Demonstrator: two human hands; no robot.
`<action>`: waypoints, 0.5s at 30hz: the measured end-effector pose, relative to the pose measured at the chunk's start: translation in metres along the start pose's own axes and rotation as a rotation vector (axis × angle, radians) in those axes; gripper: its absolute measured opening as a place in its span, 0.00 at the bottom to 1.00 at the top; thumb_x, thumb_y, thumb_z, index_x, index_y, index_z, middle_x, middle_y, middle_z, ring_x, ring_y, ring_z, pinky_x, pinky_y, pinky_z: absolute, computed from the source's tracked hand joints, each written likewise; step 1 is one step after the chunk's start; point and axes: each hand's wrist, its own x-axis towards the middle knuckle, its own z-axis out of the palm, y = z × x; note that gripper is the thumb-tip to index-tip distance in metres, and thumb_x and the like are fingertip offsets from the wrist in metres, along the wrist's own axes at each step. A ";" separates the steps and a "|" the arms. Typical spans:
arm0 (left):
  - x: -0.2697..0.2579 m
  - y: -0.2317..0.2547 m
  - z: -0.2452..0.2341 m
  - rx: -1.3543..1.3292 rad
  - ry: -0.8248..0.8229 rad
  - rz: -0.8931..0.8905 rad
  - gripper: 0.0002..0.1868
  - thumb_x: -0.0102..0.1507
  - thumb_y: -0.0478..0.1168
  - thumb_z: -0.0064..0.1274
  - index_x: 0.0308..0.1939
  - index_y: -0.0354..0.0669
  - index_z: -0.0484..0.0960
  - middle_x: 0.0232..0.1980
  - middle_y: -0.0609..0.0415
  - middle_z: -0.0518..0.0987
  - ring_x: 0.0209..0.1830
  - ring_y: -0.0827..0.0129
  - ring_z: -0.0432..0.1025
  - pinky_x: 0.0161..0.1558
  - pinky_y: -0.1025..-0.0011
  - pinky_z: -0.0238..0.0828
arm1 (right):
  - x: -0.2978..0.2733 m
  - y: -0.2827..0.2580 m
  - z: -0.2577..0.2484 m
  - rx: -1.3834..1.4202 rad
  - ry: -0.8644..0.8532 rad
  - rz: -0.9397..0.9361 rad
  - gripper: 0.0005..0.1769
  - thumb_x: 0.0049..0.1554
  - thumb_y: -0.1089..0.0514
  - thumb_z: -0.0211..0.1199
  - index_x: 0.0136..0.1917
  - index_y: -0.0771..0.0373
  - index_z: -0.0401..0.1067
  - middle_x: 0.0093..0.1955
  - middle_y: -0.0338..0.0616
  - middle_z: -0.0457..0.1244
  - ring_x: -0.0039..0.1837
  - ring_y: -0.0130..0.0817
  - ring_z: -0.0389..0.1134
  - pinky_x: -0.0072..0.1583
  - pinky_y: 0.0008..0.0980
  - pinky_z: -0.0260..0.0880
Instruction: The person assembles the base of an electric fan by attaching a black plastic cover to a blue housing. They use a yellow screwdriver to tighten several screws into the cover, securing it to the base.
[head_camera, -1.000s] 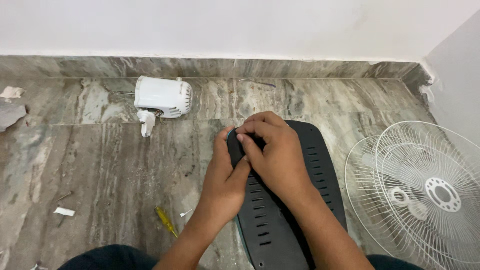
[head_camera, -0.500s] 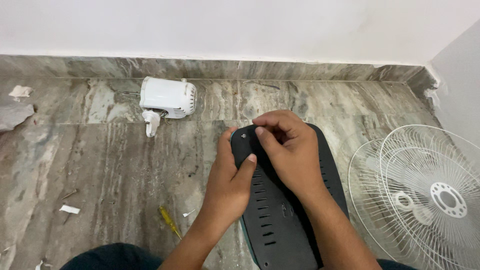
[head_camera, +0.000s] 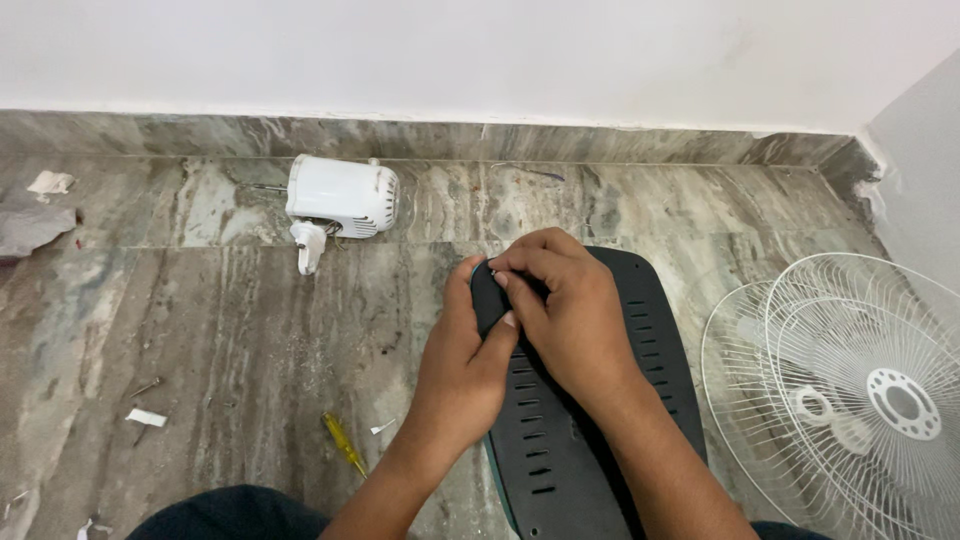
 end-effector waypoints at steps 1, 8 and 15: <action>0.000 0.000 0.000 0.001 0.009 0.033 0.32 0.65 0.39 0.46 0.73 0.39 0.57 0.59 0.39 0.78 0.59 0.54 0.77 0.56 0.63 0.72 | 0.000 0.000 0.001 -0.008 0.006 0.007 0.06 0.55 0.67 0.67 0.48 0.67 0.80 0.49 0.43 0.70 0.45 0.33 0.73 0.47 0.30 0.73; 0.000 -0.001 -0.001 -0.051 0.026 0.048 0.29 0.65 0.38 0.47 0.71 0.40 0.61 0.54 0.42 0.81 0.53 0.58 0.80 0.53 0.64 0.74 | 0.001 -0.002 0.002 -0.057 0.010 0.076 0.07 0.53 0.63 0.70 0.46 0.66 0.81 0.47 0.42 0.69 0.42 0.31 0.72 0.44 0.29 0.72; -0.001 0.000 0.000 -0.077 0.032 0.110 0.27 0.67 0.37 0.46 0.70 0.39 0.62 0.56 0.42 0.80 0.56 0.57 0.79 0.55 0.65 0.73 | 0.003 0.004 -0.005 0.049 0.003 0.026 0.15 0.49 0.66 0.71 0.51 0.67 0.80 0.48 0.42 0.70 0.43 0.30 0.70 0.46 0.27 0.72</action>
